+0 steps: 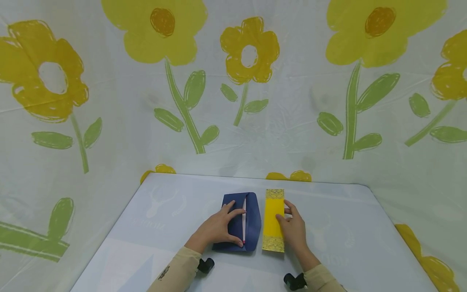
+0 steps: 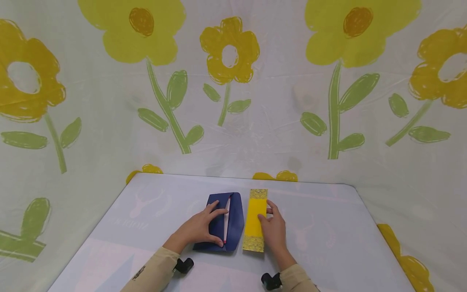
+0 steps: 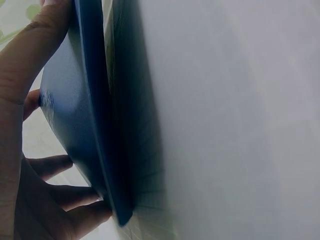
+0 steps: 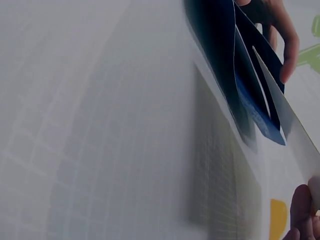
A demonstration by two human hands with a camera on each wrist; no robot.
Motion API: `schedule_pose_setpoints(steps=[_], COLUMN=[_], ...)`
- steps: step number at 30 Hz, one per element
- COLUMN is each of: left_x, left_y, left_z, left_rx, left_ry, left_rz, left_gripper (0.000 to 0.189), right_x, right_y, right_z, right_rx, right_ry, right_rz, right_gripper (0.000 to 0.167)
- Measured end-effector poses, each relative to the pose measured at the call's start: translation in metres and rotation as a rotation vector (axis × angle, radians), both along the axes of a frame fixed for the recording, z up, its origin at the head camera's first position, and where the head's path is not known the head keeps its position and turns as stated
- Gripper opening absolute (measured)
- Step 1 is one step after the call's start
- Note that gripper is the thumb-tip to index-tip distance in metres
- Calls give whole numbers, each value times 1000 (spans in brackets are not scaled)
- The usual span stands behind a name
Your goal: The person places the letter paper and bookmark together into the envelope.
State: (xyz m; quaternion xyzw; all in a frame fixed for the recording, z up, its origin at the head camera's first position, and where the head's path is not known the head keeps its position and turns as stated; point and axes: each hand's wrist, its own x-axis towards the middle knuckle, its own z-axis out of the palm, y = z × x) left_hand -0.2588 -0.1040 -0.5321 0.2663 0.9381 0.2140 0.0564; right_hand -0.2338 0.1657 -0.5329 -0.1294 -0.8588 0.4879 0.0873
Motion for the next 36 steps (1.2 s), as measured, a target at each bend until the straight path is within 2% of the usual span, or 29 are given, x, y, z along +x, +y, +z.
schedule_pose_setpoints(steps=[17,36], left_x=[0,1], left_y=[1,1], left_z=[-2,1], left_rx=[-4,9], left_ry=[0,-14], left_rz=[12,15], left_gripper=[102,100], right_x=[0,-1], right_y=[-18,-29], right_z=[3,0], right_rx=[-16,25], right_ry=[35,47], right_rz=[35,47], right_gripper=[61,64])
